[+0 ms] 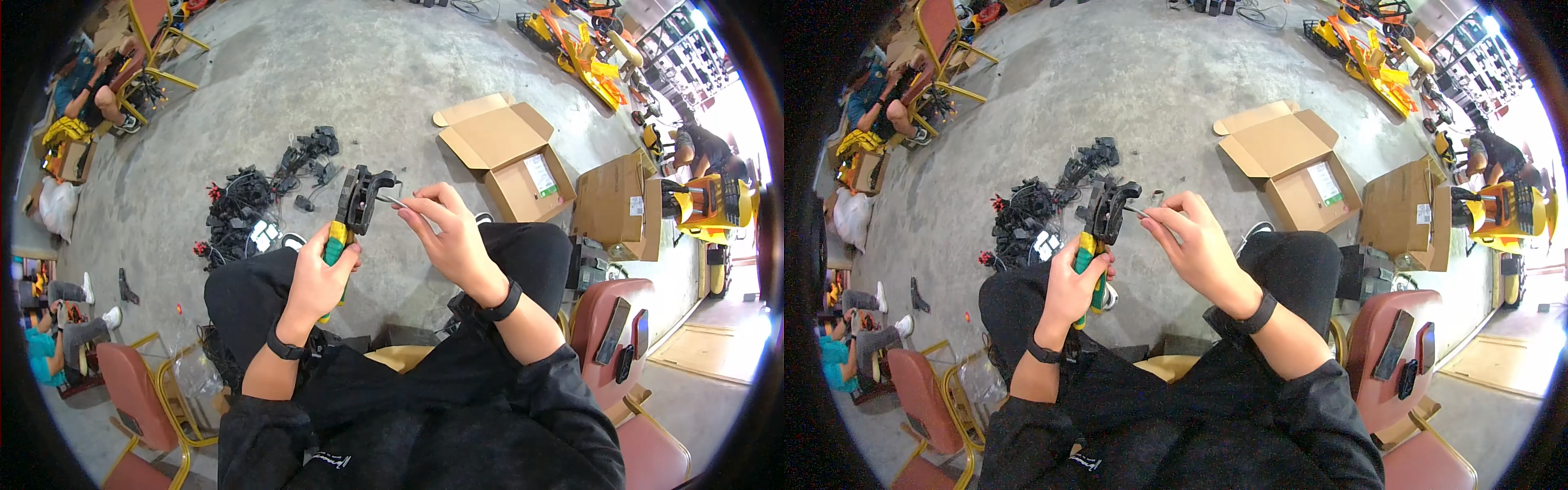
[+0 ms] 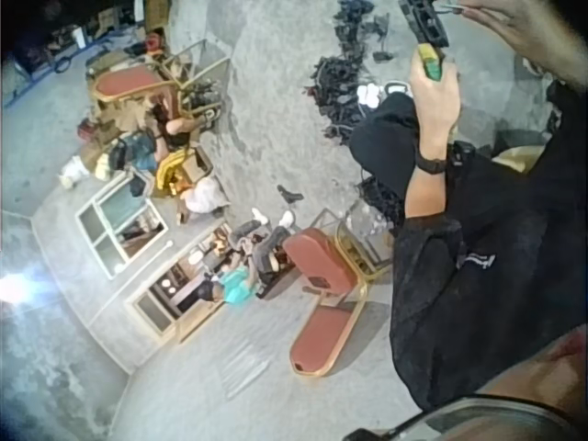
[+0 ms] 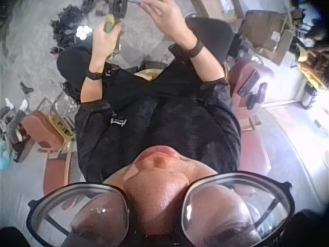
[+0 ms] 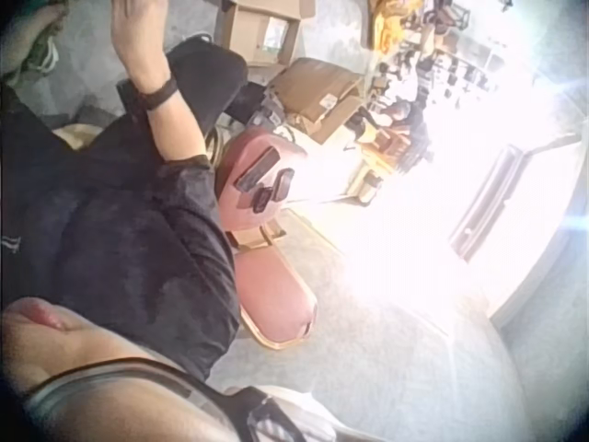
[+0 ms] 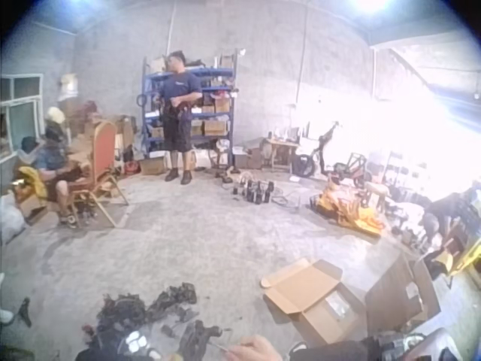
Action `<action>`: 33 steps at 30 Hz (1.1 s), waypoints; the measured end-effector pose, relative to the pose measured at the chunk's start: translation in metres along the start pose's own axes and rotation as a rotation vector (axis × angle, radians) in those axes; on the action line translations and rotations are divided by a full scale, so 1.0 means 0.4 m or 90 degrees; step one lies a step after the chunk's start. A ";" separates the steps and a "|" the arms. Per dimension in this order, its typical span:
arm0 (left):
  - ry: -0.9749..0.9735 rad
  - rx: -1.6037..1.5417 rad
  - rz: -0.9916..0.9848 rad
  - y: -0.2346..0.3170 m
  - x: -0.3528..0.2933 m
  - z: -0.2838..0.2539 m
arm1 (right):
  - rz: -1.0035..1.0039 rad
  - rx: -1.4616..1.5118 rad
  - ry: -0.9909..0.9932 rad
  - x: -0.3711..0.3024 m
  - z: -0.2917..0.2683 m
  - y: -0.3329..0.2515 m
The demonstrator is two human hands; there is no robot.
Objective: The person sits cross-legged on a chair and uses a screwdriver to tighten screws on a small black electronic component held in their hands. They manipulate the component and the tool repeatedly, focusing on securing parts of the device.
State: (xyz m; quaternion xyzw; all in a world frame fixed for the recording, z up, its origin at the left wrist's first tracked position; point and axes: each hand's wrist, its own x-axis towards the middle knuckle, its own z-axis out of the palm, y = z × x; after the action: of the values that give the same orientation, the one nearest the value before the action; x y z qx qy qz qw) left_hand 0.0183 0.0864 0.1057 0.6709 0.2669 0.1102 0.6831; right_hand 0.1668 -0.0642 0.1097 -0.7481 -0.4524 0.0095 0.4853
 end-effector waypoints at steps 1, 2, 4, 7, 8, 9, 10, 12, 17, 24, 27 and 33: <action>-0.014 0.005 -0.001 0.001 0.001 -0.001 | -0.011 -0.017 -0.004 -0.001 -0.001 0.002; -0.029 0.011 -0.001 0.002 0.004 -0.004 | -0.023 -0.029 0.003 0.001 -0.002 0.003; -0.045 0.017 -0.005 0.000 0.002 -0.007 | -0.049 -0.050 0.009 0.006 0.003 0.001; -0.052 0.024 -0.008 0.000 0.000 -0.006 | -0.075 -0.055 0.028 0.005 0.004 0.001; -0.052 0.026 -0.010 0.001 -0.001 -0.005 | -0.095 -0.075 0.029 0.004 0.002 0.001; -0.051 0.029 -0.010 0.003 -0.001 -0.006 | -0.115 -0.094 0.032 0.007 -0.001 0.000; -0.045 0.061 0.003 0.001 0.000 -0.007 | -0.136 -0.113 0.035 0.009 -0.003 -0.001; -0.032 0.124 0.030 -0.008 0.003 -0.010 | -0.175 -0.172 0.030 0.013 -0.006 0.001; -0.020 0.137 0.042 -0.013 0.002 -0.013 | -0.225 -0.274 0.010 0.015 -0.013 -0.004; 0.015 0.208 0.080 0.006 -0.006 -0.007 | -0.221 -0.316 0.014 0.009 -0.012 -0.004; 0.038 0.256 0.131 0.001 -0.006 -0.008 | -0.211 -0.344 0.015 0.008 -0.013 -0.015; 0.058 0.270 0.149 0.008 -0.008 -0.002 | -0.134 -0.262 0.024 0.002 -0.003 0.004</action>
State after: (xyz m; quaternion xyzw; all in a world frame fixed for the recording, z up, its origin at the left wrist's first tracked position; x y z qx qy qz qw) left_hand 0.0159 0.0856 0.1094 0.8199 0.2351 0.1604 0.4968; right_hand 0.1688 -0.0646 0.1096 -0.7799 -0.5114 -0.1476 0.3292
